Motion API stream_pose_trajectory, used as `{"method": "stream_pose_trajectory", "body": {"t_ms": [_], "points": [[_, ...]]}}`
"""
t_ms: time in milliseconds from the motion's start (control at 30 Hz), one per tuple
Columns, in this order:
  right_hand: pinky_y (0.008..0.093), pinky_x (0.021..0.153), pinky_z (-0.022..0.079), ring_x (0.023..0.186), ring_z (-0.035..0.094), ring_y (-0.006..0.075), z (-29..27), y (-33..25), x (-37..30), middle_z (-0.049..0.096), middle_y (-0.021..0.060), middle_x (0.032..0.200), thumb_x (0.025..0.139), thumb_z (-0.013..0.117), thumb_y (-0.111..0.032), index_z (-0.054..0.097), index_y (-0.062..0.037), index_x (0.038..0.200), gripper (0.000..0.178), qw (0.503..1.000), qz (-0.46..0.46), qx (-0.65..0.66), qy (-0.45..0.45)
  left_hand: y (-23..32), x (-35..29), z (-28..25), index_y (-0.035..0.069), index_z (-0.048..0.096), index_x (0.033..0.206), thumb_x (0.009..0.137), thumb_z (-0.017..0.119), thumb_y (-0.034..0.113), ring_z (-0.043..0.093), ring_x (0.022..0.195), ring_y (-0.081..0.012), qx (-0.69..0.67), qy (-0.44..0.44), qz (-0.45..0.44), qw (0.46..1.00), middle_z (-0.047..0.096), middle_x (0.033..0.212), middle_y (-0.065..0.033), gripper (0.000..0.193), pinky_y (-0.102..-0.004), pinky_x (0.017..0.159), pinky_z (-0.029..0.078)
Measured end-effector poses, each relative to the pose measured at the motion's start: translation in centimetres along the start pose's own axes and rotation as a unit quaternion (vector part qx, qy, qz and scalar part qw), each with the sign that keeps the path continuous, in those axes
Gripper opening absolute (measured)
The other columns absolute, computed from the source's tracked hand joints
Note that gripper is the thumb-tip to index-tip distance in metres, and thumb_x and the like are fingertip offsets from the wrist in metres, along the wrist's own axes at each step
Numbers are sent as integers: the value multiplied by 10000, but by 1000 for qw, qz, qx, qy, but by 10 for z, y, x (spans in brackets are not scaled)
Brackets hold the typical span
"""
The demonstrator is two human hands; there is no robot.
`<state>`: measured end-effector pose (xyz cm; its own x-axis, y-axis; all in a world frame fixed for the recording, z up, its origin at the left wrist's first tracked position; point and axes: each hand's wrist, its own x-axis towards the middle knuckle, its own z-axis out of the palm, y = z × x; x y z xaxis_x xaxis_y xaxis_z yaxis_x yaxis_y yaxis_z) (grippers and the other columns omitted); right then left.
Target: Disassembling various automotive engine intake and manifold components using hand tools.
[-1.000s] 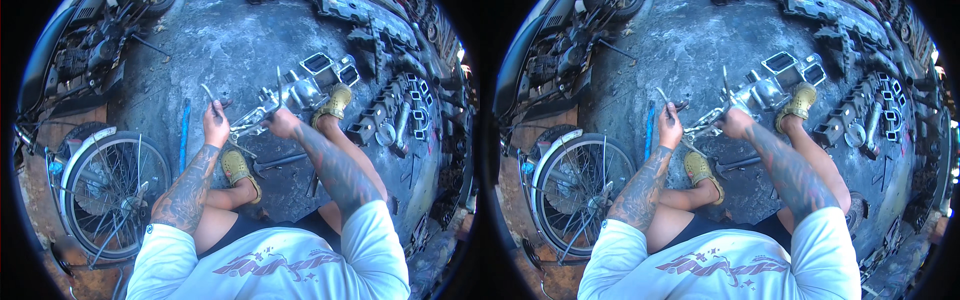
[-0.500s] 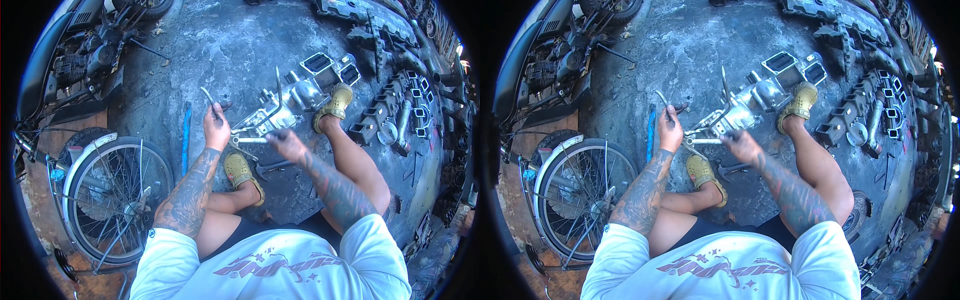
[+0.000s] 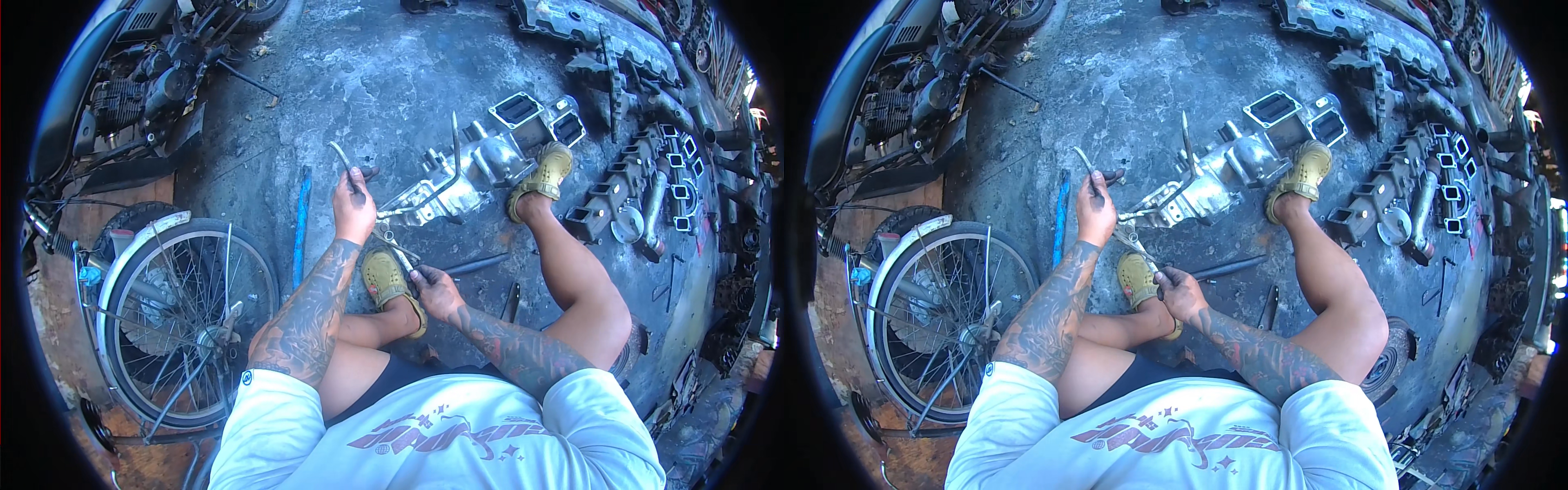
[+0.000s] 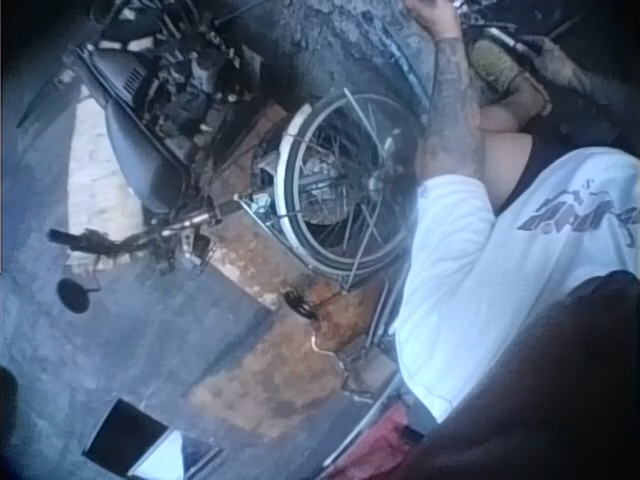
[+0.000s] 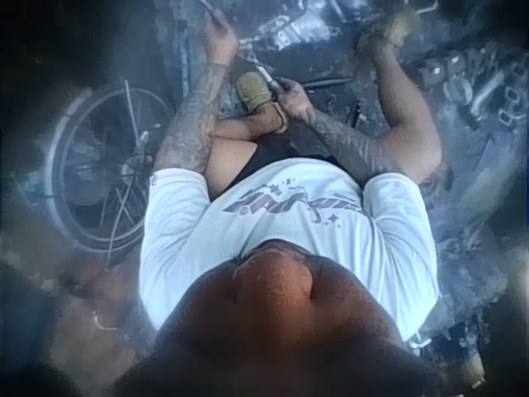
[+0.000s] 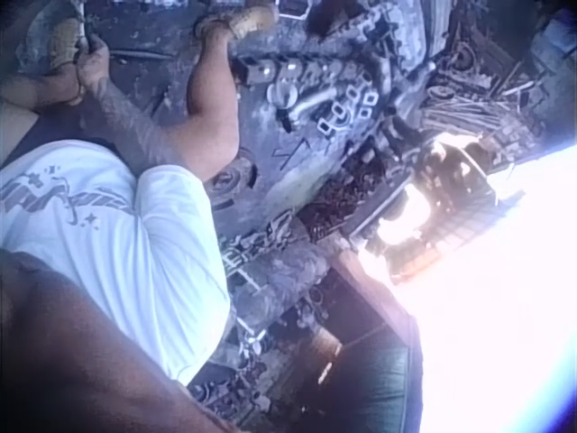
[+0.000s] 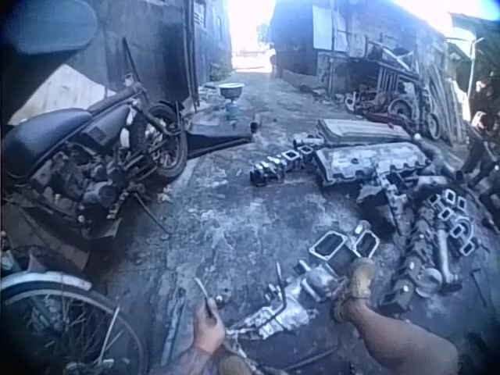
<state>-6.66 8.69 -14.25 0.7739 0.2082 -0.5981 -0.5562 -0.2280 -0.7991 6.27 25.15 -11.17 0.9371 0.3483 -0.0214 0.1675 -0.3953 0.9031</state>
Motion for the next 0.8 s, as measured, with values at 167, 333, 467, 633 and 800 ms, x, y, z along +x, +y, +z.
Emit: {"method": "stream_pose_trajectory", "body": {"t_ms": [167, 333, 467, 633, 800], "points": [[263, 722, 439, 767, 504, 93, 3, 9, 0, 619, 60, 853, 957, 472, -218, 577, 38, 1042, 290, 999, 10, 36, 5, -1, 1, 0, -2, 608, 934, 990, 319, 282, 634, 891, -256, 4, -25, -6, 1000, 674, 931, -133, 409, -337, 798, 454], [250, 710, 447, 768, 513, 80, 4, 12, 7, 630, 72, 887, 956, 472, -201, 569, 55, 1038, 286, 992, 47, 117, 11, -1, 1, 0, -7, 589, 936, 990, 320, 283, 633, 900, -255, 3, -10, 10, 1000, 673, 938, -134, 400, -335, 811, 452], [245, 699, 447, 761, 510, 74, 5, 10, 13, 634, 79, 893, 954, 477, -192, 570, 71, 1034, 290, 998, -21, 60, 9, 1, 0, 0, -10, 584, 936, 991, 324, 283, 633, 906, -243, 9, -25, -20, 999, 672, 947, -134, 396, -332, 819, 452], [320, 686, 454, 694, 582, 202, 12, 0, 11, 645, 195, 805, 922, 516, -248, 609, 48, 941, 311, 997, 28, 33, 59, -2, 2, 1, -10, 587, 936, 991, 327, 285, 634, 905, -237, -20, -15, 12, 1000, 672, 948, -132, 398, -329, 819, 453], [360, 703, 467, 756, 629, 288, -15, -27, 12, 642, 213, 817, 882, 567, -302, 634, 26, 927, 338, 994, 5, -102, 37, -5, 2, 1, -10, 593, 933, 991, 328, 288, 635, 899, -236, -11, -12, 6, 1000, 674, 939, -129, 403, -329, 815, 454]]}}
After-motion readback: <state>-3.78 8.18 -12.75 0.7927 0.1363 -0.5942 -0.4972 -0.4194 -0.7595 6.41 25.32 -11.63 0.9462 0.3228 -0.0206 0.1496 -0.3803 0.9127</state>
